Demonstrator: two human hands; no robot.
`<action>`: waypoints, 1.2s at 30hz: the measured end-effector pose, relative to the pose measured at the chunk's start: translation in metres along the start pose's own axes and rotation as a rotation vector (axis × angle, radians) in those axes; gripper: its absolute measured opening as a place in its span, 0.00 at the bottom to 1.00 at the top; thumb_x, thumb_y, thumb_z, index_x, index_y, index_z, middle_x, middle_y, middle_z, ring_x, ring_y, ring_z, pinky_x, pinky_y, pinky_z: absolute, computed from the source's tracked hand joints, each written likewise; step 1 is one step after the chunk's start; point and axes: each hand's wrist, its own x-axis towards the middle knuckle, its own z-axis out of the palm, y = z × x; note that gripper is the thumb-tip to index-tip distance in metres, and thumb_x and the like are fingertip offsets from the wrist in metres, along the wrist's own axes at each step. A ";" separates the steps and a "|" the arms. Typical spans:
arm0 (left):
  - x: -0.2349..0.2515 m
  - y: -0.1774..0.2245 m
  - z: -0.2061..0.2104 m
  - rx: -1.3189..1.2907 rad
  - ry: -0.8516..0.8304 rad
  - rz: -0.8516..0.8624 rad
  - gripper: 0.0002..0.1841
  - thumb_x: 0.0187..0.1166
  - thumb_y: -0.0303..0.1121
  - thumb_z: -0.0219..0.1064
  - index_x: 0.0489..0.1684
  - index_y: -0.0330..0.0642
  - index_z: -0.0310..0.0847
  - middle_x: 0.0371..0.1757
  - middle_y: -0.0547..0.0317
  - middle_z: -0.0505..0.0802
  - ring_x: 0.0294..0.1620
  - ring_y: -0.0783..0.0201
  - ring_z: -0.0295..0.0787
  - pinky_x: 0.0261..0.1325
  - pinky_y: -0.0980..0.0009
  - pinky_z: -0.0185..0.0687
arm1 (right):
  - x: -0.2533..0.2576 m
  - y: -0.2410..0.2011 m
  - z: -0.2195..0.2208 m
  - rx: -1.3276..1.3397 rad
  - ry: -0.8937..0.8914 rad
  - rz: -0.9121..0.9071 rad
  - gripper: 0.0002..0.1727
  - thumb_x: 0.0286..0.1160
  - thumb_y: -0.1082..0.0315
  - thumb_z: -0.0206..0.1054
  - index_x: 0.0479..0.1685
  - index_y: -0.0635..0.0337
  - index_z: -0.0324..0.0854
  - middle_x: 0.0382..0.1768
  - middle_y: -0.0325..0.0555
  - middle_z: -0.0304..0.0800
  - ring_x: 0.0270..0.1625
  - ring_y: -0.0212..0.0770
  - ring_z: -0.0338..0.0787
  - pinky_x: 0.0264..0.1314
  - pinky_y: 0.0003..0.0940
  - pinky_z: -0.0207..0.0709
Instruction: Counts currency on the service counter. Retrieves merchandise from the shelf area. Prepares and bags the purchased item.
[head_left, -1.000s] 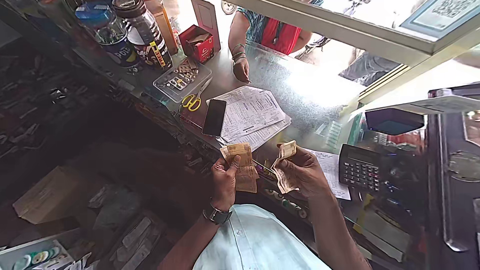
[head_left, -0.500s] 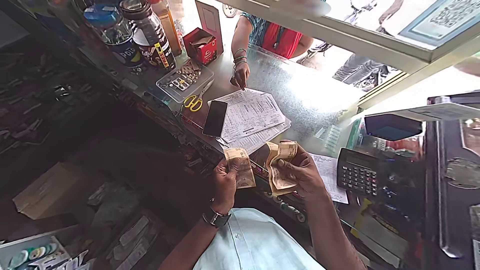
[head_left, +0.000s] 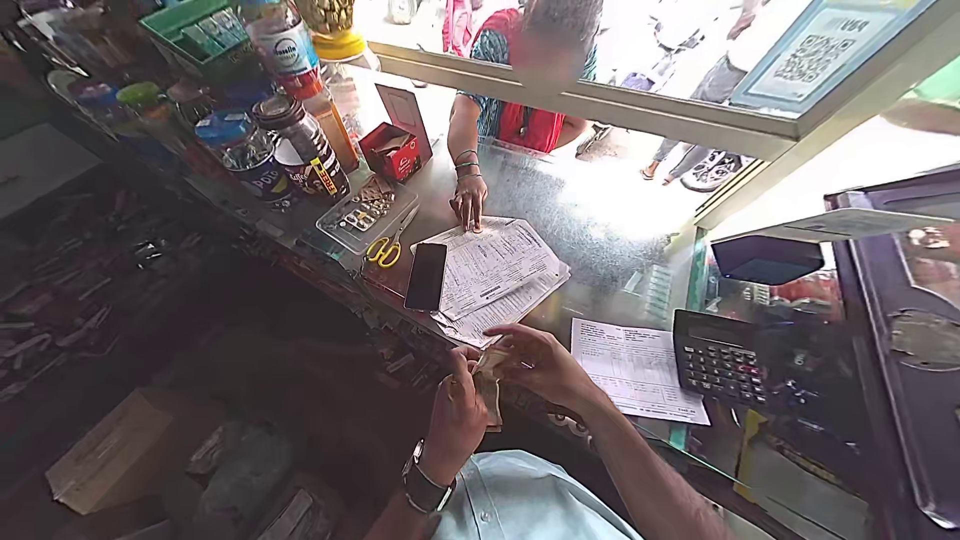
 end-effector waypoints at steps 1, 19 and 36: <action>-0.001 -0.002 -0.001 -0.009 -0.013 -0.005 0.21 0.81 0.24 0.58 0.72 0.29 0.64 0.41 0.54 0.95 0.42 0.62 0.95 0.48 0.60 0.92 | 0.003 -0.007 -0.004 -0.170 -0.052 0.054 0.17 0.68 0.70 0.77 0.57 0.61 0.87 0.43 0.38 0.95 0.44 0.26 0.91 0.52 0.26 0.86; 0.075 -0.013 -0.034 -0.811 0.030 -0.600 0.14 0.84 0.19 0.56 0.64 0.31 0.75 0.43 0.44 0.94 0.31 0.58 0.93 0.28 0.66 0.89 | 0.245 0.076 -0.101 -0.852 0.248 0.289 0.20 0.83 0.55 0.65 0.58 0.61 0.90 0.58 0.62 0.91 0.67 0.63 0.86 0.70 0.65 0.75; 0.193 -0.005 0.046 -0.729 -0.099 -0.845 0.35 0.84 0.21 0.56 0.90 0.52 0.46 0.50 0.40 0.87 0.29 0.53 0.87 0.26 0.62 0.82 | 0.190 0.023 -0.147 -0.217 0.310 0.282 0.14 0.83 0.58 0.69 0.49 0.60 0.89 0.41 0.45 0.91 0.38 0.37 0.85 0.44 0.39 0.80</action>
